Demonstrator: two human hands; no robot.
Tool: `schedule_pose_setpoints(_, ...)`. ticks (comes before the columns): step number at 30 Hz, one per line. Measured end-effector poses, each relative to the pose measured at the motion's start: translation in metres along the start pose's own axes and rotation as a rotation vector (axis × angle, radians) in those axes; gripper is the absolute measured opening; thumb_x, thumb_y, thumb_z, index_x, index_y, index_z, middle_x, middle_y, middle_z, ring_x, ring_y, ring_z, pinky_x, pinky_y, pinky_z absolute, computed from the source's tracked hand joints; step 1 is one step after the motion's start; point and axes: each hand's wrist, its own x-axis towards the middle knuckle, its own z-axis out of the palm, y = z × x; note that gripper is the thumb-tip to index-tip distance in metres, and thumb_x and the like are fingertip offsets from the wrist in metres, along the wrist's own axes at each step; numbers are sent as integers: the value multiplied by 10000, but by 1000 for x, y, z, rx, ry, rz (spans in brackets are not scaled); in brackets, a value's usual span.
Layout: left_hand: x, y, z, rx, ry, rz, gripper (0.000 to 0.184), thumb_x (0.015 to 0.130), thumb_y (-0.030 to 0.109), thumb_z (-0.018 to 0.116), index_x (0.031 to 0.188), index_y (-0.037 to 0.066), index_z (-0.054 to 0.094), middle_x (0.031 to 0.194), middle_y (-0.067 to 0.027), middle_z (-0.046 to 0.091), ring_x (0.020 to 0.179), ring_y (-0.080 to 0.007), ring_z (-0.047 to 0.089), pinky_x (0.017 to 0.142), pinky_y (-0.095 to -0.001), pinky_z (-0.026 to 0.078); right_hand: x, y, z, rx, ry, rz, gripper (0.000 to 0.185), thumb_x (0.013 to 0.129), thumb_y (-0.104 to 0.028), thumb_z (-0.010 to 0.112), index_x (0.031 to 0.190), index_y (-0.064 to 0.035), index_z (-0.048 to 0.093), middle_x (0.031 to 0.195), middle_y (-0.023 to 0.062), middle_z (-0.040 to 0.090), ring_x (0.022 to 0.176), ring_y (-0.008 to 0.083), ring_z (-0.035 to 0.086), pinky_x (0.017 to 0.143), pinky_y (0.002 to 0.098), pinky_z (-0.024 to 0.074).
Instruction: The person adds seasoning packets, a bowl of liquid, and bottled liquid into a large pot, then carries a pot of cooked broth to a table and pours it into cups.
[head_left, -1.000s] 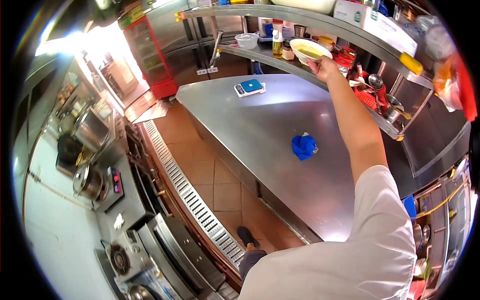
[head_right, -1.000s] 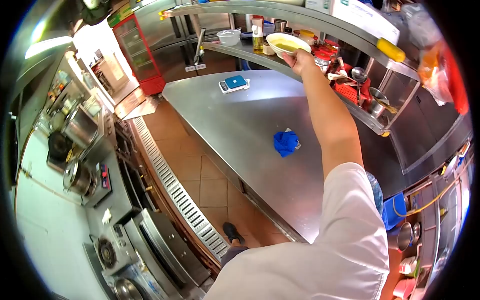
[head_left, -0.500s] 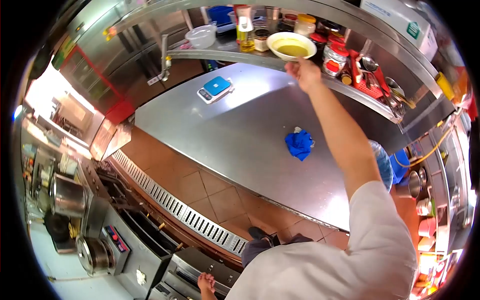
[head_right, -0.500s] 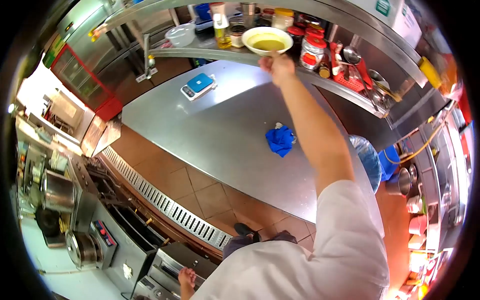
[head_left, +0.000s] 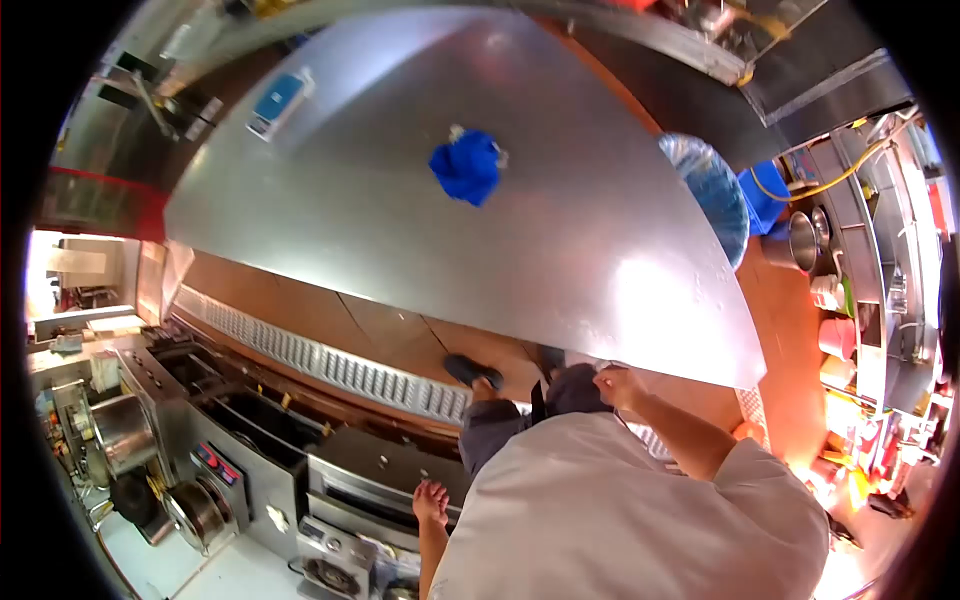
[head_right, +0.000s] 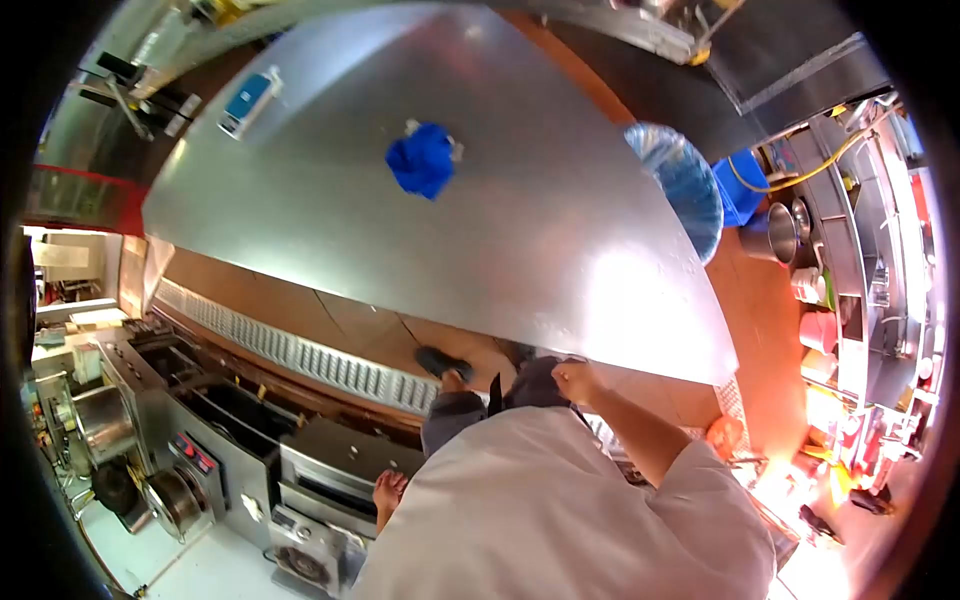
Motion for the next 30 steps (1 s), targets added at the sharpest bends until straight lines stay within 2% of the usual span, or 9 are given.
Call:
schedule_pose_setpoints(1, -36, -20, 20, 23, 44, 8, 246, 866, 306, 586, 1072, 182, 534, 911, -38, 623, 751, -185, 590, 614, -325, 463, -23, 40, 12, -137, -31, -106, 174, 817, -183, 544, 937, -140, 662, 985, 89, 648, 906, 276, 615, 780, 345, 510)
schedule_pose_setpoints(3, -55, -84, 1, 77, 39, -29, 247, 865, 303, 586, 1072, 180, 532, 907, -41, 621, 750, -184, 589, 614, -324, 464, -61, 72, 2, -36, 48, 314, 238, 830, -156, 491, 1026, -147, 625, 1080, 122, 623, 1015, 318, 580, 850, 395, 488)
schedule_pose_setpoints(6, -53, -186, -29, 160, -81, 11, 252, 860, 294, 585, 1072, 173, 523, 894, -48, 614, 746, -180, 586, 614, -319, 468, -85, 194, 30, -153, 148, 774, 451, 745, -253, 627, 1162, -87, 584, 1049, 159, 646, 901, 296, 646, 756, 388, 523)
schedule_pose_setpoints(10, -74, -211, -52, 76, -140, -35, 273, 867, 304, 587, 1098, 176, 518, 926, -45, 623, 792, -173, 593, 691, -356, 457, -44, 275, 40, 605, 300, 1181, 479, 741, -231, 647, 1192, -97, 555, 1051, 148, 615, 860, 260, 618, 712, 371, 513)
schedule_pose_setpoints(11, -83, -196, -42, -65, 30, -160, 242, 880, 295, 582, 1084, 179, 523, 907, -25, 622, 779, -166, 589, 666, -330, 447, -31, 272, 37, 762, 390, 1197, 462, 749, -220, 643, 1188, -107, 553, 1044, 135, 610, 853, 253, 610, 701, 368, 510)
schedule_pose_setpoints(16, -113, -199, -19, -202, 177, 95, 277, 914, 268, 565, 1142, 117, 520, 972, -16, 609, 855, -143, 573, 730, -278, 435, -13, 283, 43, 1041, 713, 1099, 389, 789, -167, 625, 1168, -159, 542, 1007, 69, 584, 815, 218, 569, 648, 355, 498)
schedule_pose_setpoints(21, -147, -326, -27, -197, 126, 199, 268, 914, 249, 566, 1135, 99, 543, 984, -14, 620, 878, -139, 580, 755, -292, 440, -30, 304, 32, 1071, 808, 894, 344, 828, -113, 608, 1149, -211, 531, 970, 3, 558, 777, 182, 527, 594, 341, 486)
schedule_pose_setpoints(23, -165, -390, -33, -234, 192, 70, 282, 905, 252, 570, 1134, 91, 545, 1002, -30, 623, 893, -147, 582, 744, -297, 447, -34, 311, 26, 1000, 735, 911, 318, 840, -113, 601, 1135, -196, 517, 974, -18, 533, 748, 161, 488, 576, 331, 483)
schedule_pose_setpoints(30, -212, -542, -45, -286, 270, -113, 283, 897, 223, 542, 1144, 85, 542, 1023, -63, 612, 872, -167, 574, 746, -312, 446, -20, 304, 15, 1212, 575, 717, 239, 879, -180, 549, 1113, -157, 508, 997, 36, 544, 911, 204, 529, 855, 415, 473)
